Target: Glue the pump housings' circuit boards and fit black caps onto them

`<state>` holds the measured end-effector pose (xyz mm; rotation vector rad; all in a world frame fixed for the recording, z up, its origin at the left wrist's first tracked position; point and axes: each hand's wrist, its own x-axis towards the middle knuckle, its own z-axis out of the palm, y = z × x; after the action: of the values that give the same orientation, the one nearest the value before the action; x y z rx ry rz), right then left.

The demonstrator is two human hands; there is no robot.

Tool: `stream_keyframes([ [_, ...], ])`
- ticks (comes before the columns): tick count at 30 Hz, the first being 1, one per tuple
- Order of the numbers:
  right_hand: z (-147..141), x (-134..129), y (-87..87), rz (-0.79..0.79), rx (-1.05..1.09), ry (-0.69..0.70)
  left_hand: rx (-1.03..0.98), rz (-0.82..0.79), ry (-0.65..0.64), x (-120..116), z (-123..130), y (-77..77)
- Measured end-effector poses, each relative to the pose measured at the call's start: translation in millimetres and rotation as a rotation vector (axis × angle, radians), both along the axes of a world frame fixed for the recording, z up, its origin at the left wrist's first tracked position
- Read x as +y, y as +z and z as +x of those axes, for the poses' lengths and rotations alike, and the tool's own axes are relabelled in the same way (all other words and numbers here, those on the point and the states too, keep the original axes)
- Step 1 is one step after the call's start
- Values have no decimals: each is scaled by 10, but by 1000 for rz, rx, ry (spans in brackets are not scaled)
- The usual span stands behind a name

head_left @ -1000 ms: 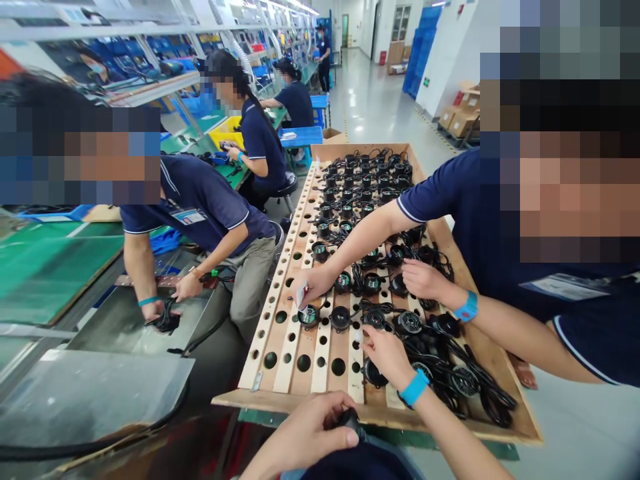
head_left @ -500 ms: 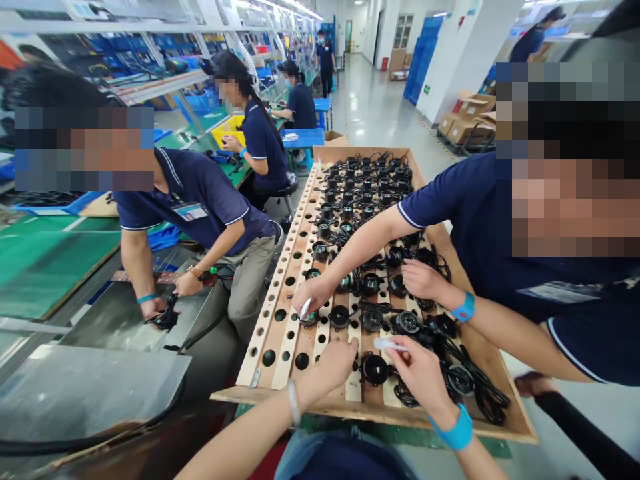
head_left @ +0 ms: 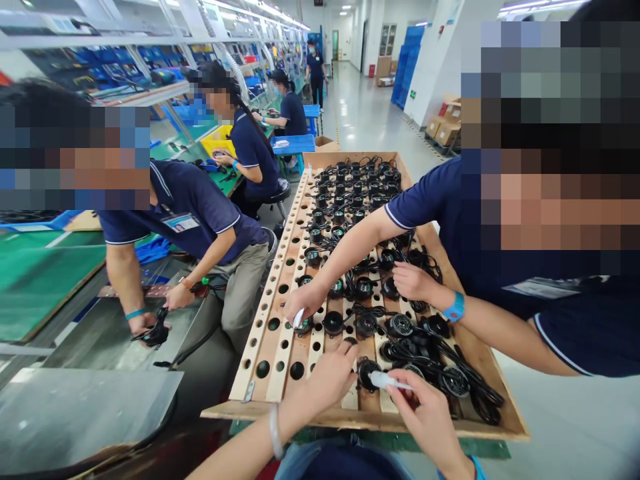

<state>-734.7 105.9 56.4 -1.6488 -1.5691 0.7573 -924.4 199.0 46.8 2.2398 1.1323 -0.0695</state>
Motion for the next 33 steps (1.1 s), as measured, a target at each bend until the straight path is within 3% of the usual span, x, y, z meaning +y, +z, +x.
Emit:
stream_keyframes([
  [2, -85, 22, 98, -12, 38, 98, -287, -223, 56, -119, -151, 186],
  [5, -214, 73, 269, -1, 98, 264, -599, -700, 75, -259, -332, 405],
  [7, -288, 105, 355, 0, 133, 352, -720, -935, 132, -330, -407, 474],
  [9, -353, 130, 392, -10, 165, 417, -809, -1046, 239, -392, -460, 478],
  [14, -476, 165, 311, -61, 207, 423, -941, -1000, 387, -507, -569, 381],
  [22, -483, 222, 266, -82, 283, 461, -777, -636, 308, -538, -549, 426],
  [27, -329, 285, 331, -51, 344, 402, -888, -613, 322, -539, -388, 273],
  [30, -140, 377, 289, -31, 238, 333, -986, -681, 347, -523, -294, 200],
  [33, 80, 550, 172, -102, -80, 240, -1008, -729, 345, -510, -217, 182],
])
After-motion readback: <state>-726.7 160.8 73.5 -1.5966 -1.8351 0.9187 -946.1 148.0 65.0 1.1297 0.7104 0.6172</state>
